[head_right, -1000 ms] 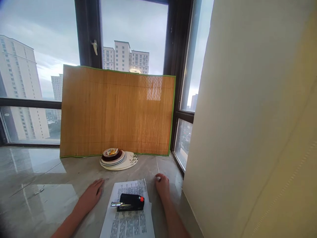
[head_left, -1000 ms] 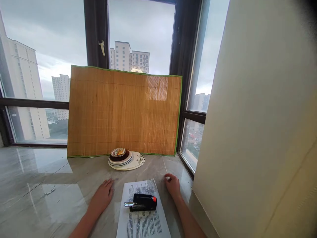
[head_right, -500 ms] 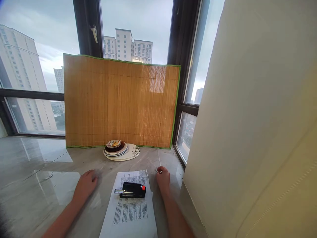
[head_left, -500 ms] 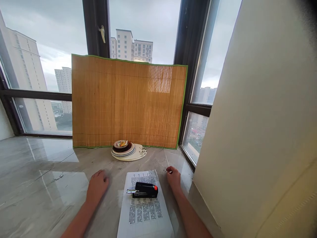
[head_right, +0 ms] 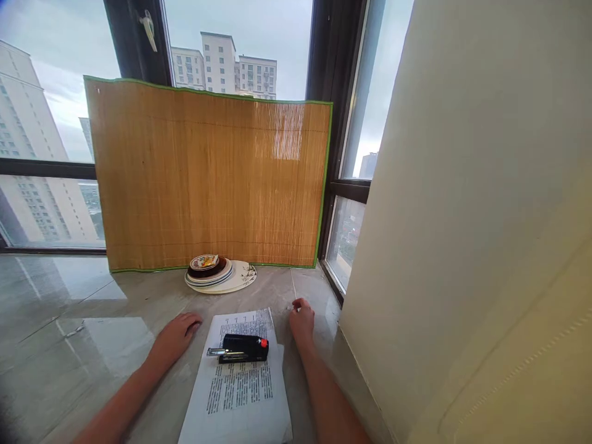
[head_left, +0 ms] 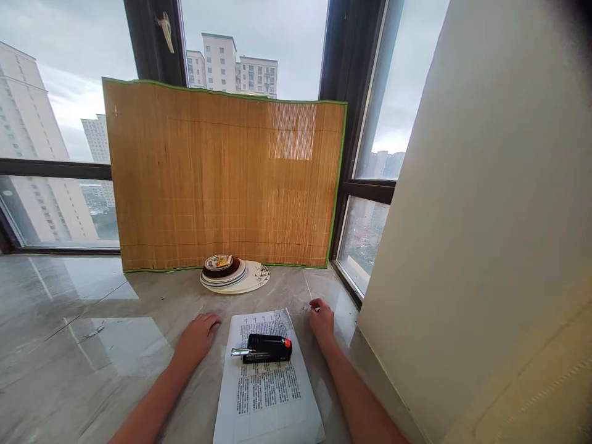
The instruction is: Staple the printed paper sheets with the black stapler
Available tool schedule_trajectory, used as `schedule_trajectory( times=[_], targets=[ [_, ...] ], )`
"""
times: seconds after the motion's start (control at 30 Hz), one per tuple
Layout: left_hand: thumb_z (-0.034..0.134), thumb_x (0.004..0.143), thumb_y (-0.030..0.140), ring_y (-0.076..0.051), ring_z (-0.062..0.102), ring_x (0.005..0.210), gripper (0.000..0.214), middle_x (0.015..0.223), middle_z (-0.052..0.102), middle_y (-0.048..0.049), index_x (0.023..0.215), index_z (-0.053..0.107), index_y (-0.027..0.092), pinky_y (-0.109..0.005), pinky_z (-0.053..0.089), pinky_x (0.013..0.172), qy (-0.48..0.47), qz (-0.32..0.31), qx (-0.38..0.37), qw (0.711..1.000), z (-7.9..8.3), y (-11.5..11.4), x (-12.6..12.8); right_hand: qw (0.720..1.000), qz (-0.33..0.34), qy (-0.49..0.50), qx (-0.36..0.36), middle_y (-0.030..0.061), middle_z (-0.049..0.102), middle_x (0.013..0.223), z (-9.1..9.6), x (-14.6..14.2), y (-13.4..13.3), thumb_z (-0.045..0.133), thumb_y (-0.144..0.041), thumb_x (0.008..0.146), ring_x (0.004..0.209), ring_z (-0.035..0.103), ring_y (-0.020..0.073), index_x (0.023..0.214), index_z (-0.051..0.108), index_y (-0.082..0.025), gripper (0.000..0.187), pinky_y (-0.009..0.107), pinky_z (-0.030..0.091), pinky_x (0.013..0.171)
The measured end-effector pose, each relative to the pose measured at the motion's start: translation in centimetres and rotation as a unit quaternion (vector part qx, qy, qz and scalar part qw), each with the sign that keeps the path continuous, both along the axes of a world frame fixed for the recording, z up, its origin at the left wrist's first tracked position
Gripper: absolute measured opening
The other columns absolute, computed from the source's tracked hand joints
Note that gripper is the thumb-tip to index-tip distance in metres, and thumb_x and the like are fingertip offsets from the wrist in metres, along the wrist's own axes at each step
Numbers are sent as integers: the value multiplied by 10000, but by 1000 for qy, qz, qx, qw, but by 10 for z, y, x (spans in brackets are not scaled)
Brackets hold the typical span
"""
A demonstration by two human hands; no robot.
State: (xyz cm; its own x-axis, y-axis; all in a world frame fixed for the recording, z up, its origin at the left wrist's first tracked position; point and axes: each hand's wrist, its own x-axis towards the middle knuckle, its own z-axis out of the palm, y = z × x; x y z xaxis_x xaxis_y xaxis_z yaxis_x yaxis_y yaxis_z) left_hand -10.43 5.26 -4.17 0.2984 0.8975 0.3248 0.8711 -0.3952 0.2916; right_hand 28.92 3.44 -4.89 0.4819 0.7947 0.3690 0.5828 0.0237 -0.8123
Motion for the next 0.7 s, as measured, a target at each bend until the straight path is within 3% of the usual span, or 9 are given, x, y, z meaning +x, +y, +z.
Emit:
schedule_trajectory(
  times=[0.17,0.27,0.33,0.4,0.47,0.53,0.6,0.7],
  targets=[
    [481,901,300,-263,694,1030,325,1078,748,-91,1040,761,212,-394,538,962,-74,13,18,997,5,-4,3,999,-12,32,17,93,727,844,7,0,-1,445,-177,691,803,665,242,863,707,-180,313,312,461,731],
    [488,915,361,-247,708,926,325,1006,745,-84,991,773,224,-361,566,869,-121,-18,39,992,7,-10,10,998,21,38,38,91,719,881,17,-10,-7,450,-186,769,831,650,230,902,701,-176,284,312,472,757],
    [510,934,434,-237,710,896,339,989,751,-79,979,772,223,-341,570,837,-160,-45,46,985,12,-17,15,994,92,32,46,59,722,885,26,-24,-15,501,-233,831,821,652,208,899,716,-190,230,293,488,752],
    [581,908,507,-227,713,853,351,958,765,-69,980,767,218,-320,573,806,-200,-49,33,978,17,-25,20,969,239,11,53,30,729,926,35,-40,-26,560,-322,897,848,667,189,933,741,-216,213,274,507,760],
    [652,858,554,-212,704,756,374,859,767,-50,957,766,212,-302,574,740,-236,-39,6,971,22,-31,25,909,410,-39,71,31,729,1035,42,-55,-37,642,-431,912,955,673,196,1041,747,-239,254,287,519,838],
    [685,833,574,-197,680,655,402,747,749,-32,960,775,204,-293,569,666,-276,-42,-38,960,27,-36,29,846,513,-112,93,52,717,1124,45,-67,-47,770,-490,831,1059,658,226,1175,712,-249,424,325,509,934],
    [706,824,573,-187,666,612,429,713,743,-32,1003,791,193,-290,568,621,-326,-58,-81,940,31,-39,33,828,524,-171,101,58,724,1125,45,-74,-53,847,-422,764,1069,665,241,1235,682,-255,526,333,503,959],
    [749,803,538,-173,659,607,437,746,748,-46,1047,807,179,-281,561,600,-388,-86,-108,911,35,-41,36,846,487,-199,90,53,745,1099,40,-78,-55,792,-272,805,1015,698,236,1231,680,-255,441,309,518,910]
  ],
)
